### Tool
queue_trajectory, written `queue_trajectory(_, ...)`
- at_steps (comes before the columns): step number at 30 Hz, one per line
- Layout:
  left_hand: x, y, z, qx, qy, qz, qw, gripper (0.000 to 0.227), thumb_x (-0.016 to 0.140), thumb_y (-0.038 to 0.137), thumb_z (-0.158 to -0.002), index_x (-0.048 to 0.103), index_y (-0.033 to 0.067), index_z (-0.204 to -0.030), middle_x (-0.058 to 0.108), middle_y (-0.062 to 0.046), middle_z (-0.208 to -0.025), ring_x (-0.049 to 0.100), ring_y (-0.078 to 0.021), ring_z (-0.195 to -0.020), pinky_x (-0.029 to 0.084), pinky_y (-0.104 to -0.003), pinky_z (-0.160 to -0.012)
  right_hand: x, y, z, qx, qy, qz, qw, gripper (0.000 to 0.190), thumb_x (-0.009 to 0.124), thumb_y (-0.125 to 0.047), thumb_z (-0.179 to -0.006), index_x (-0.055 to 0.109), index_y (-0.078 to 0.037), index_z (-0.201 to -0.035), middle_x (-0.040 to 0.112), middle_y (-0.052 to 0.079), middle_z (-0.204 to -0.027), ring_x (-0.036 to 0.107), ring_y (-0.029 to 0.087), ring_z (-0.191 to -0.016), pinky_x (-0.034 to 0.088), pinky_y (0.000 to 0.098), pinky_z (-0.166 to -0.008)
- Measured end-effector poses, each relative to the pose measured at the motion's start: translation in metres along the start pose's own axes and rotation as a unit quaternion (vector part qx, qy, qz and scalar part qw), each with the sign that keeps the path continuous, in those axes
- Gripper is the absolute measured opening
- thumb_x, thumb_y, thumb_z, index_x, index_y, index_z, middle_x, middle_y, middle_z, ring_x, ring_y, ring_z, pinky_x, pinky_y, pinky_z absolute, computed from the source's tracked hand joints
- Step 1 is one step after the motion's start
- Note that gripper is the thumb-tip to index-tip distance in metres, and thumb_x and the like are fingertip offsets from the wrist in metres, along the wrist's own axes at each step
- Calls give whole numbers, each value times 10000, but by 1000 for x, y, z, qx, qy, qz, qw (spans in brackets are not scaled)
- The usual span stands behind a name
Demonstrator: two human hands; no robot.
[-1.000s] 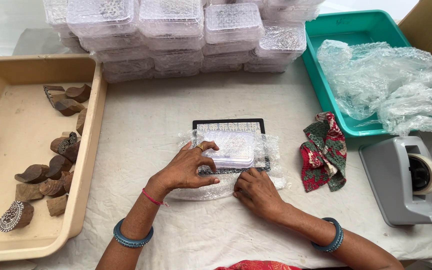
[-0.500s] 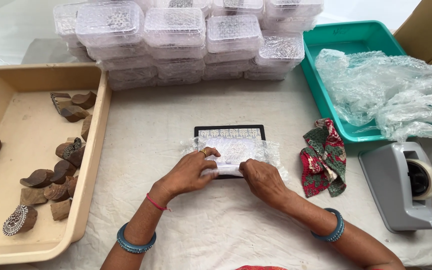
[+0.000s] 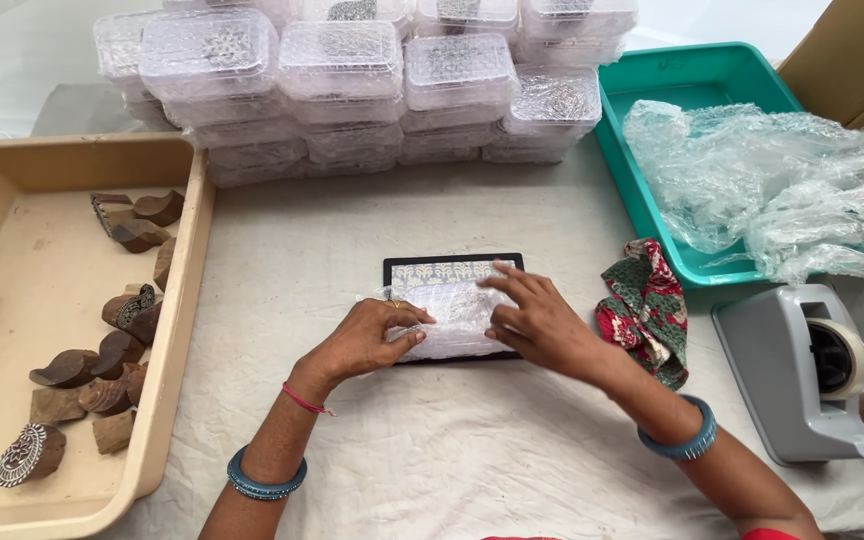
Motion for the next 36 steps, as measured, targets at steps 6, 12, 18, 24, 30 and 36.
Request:
queue_trajectory(6,-2,21,-5,-48,-30,-46,997,339,707,313,-873,781,118,-1140,761,-60,-1218,740,-216,-841,612,-387,-839,39,40,15,146,-155,-146,966,288,694,-300,-948,666,-43,-821,664,69,-1333,631,269,-1196,531,394,-917)
queue_trajectory(12,1,23,-7,-55,-42,-103,992,269,678,309,-920,791,145,-1101,768,-33,-1175,754,-196,-736,299,-456,-1261,14,13,27,-9,34,-39,999,191,723,-235,-886,636,-84,-810,668,66,-1306,615,293,-1228,474,480,-1017)
queue_trajectory(18,11,18,-5,18,-5,-160,987,225,696,291,-904,800,144,-1038,789,-44,-1087,722,-159,-1000,205,-574,-1223,25,28,33,-27,-63,-98,993,160,711,-165,-921,613,-49,-970,687,87,-1284,640,263,-1157,521,420,-943)
queue_trajectory(24,26,21,4,46,15,-229,972,193,732,266,-885,759,141,-1030,698,-12,-1132,626,-169,-1108,205,-596,-1217,39,41,30,53,-79,-178,979,141,709,-166,-934,626,-53,-951,680,59,-987,638,233,-932,555,363,-769)
queue_trajectory(30,34,19,6,63,135,-72,986,379,698,175,-919,656,44,-1272,587,-78,-1163,580,-219,-1090,504,-401,-987,50,46,37,145,-83,-207,964,147,725,-178,-928,648,-53,-943,672,91,-891,658,230,-821,546,369,-711)
queue_trajectory(36,35,14,8,75,207,-127,967,143,778,165,-851,716,44,-807,652,-46,-1106,598,-211,-994,511,-411,-868,56,52,34,223,-101,-271,931,224,724,-251,-931,662,-36,-940,712,120,-877,736,215,-767,603,362,-648)
Point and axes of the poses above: each hand's wrist, its own z-axis away from the middle knuckle, its own x-axis out of the palm, y = z × x, the point moved 2 cm from there along -z, towards the middle knuckle
